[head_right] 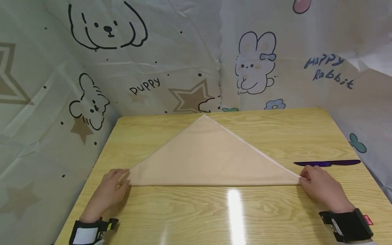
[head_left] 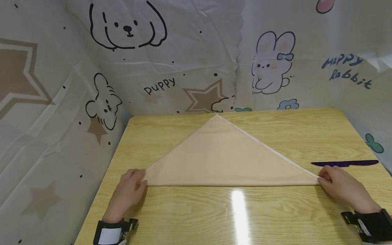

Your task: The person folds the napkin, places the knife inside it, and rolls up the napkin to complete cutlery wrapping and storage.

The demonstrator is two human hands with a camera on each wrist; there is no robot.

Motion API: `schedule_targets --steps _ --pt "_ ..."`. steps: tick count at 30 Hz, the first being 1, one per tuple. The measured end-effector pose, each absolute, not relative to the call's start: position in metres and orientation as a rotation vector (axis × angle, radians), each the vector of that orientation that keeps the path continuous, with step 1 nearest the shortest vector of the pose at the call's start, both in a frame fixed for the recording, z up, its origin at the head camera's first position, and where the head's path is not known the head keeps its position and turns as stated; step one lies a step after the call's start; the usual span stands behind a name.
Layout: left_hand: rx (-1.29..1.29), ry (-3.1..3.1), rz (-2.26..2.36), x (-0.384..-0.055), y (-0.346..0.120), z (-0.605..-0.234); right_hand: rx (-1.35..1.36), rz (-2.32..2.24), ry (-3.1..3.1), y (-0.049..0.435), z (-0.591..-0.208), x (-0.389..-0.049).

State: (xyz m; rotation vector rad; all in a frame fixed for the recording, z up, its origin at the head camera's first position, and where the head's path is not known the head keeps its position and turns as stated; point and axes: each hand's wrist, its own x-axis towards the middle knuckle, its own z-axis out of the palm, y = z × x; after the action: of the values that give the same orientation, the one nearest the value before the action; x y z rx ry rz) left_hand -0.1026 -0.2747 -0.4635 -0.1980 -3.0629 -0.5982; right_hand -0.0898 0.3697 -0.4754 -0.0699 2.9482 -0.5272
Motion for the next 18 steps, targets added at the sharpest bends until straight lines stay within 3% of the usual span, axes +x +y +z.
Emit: schedule_targets --steps 11,18 --pt "0.220 -3.089 -0.775 -0.126 -0.309 -0.480 0.071 -0.598 2.931 0.382 -0.482 -0.081" --pt "0.195 -3.134 -0.813 -0.118 -0.319 -0.478 0.058 -0.628 2.971 0.387 -0.485 -0.081"
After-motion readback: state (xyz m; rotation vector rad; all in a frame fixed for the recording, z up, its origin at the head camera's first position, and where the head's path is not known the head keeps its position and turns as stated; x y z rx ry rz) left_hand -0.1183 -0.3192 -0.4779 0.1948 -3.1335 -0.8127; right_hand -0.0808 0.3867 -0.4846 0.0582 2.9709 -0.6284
